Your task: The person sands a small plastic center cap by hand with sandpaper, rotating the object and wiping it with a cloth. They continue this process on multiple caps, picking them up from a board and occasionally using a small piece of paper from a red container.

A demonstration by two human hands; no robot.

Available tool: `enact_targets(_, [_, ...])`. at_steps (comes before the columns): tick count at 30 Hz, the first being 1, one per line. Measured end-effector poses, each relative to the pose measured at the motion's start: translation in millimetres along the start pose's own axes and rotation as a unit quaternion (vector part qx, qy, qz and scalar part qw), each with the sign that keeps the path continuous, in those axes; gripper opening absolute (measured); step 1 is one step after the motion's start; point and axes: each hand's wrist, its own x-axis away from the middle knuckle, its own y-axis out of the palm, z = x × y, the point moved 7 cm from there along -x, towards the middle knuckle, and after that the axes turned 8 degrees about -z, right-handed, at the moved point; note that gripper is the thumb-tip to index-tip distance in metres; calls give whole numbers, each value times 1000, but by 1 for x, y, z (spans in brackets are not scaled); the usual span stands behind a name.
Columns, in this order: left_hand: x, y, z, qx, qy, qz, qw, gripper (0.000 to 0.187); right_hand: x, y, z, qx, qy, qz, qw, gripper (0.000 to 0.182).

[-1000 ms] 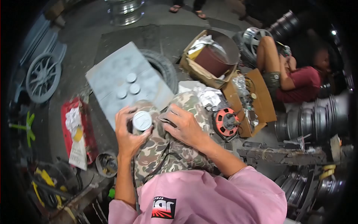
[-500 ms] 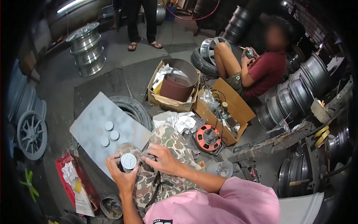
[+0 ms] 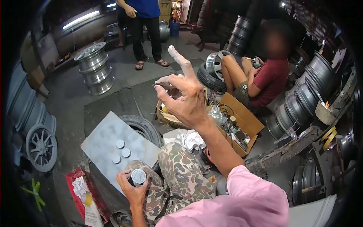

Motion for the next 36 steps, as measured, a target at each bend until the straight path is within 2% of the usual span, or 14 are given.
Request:
enact_targets(5, [-1,0,0,2,-9,5,1000,64,27,28,12,-23,-42,-8,999,9])
enact_targets(7, [-1,0,0,6,-9,10,1000,65,59,58,38,-51,61,-92,993,11])
enact_targets(9, [-1,-1,1,11,-10,15,1000,65,92,80,57,-69,122,-142,980,13])
enact_targets(15, [-1,-3,3,12,-9,16,1000,64,159,119,83,-43,168,-234,957,18])
enact_targets(16, [0,-4,3,6,-7,17,1000,63,168,125,88,-41,192,-238,951,19])
enact_targets(20, [-1,-5,5,-5,-2,22,1000,62,195,141,98,-43,193,-250,948,20])
enact_targets(23, [0,-3,0,7,-26,15,1000,62,195,139,100,-32,211,-218,952,22])
enact_targets(36, [0,-5,2,17,-37,13,999,63,195,139,97,-50,234,-208,949,20])
